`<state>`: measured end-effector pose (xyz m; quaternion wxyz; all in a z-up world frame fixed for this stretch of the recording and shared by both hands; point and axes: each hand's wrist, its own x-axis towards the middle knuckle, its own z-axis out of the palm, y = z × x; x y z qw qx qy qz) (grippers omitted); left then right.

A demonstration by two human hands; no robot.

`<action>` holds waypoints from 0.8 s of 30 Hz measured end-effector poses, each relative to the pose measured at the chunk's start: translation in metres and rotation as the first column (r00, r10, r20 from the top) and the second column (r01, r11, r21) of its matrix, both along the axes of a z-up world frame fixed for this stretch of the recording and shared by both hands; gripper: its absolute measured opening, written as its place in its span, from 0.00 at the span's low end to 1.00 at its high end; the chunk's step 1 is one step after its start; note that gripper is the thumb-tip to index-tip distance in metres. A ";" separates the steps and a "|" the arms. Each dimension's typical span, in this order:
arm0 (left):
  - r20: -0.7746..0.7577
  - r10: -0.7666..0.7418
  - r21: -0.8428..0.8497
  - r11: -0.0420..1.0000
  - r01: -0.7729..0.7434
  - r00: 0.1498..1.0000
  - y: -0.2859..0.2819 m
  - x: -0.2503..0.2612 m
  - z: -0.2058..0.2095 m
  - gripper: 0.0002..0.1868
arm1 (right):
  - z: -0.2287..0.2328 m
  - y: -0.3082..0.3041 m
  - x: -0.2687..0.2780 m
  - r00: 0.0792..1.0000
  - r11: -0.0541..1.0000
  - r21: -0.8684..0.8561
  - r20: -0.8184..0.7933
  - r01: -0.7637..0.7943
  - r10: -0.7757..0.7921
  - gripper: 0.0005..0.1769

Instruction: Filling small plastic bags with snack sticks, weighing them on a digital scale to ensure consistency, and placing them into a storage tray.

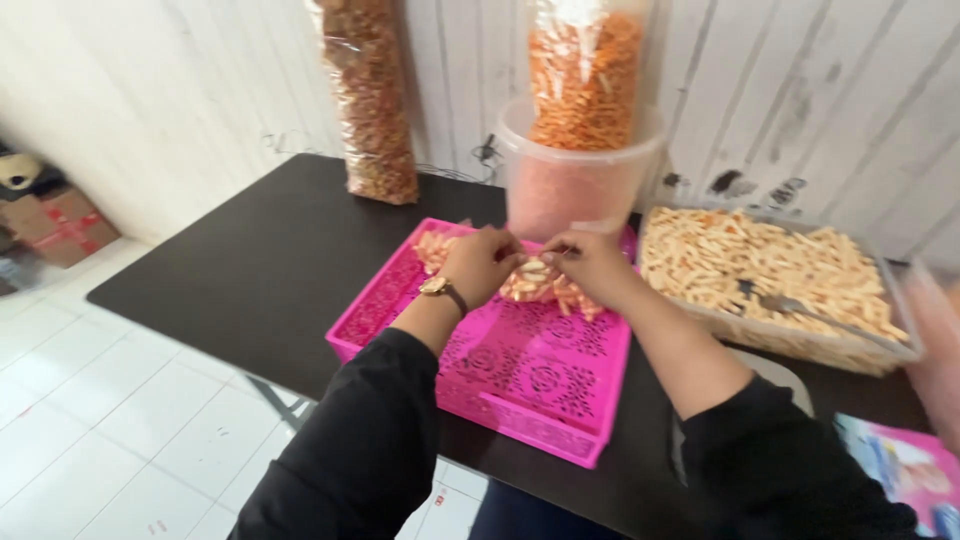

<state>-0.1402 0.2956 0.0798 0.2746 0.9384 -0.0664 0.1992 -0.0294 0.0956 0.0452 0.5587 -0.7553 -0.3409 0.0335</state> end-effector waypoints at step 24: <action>-0.026 0.565 0.488 0.727 -0.483 0.825 0.154 0.020 -0.094 0.16 | 0.024 0.170 -0.088 0.906 0.807 -0.575 0.260 -0.134 0.335 0.19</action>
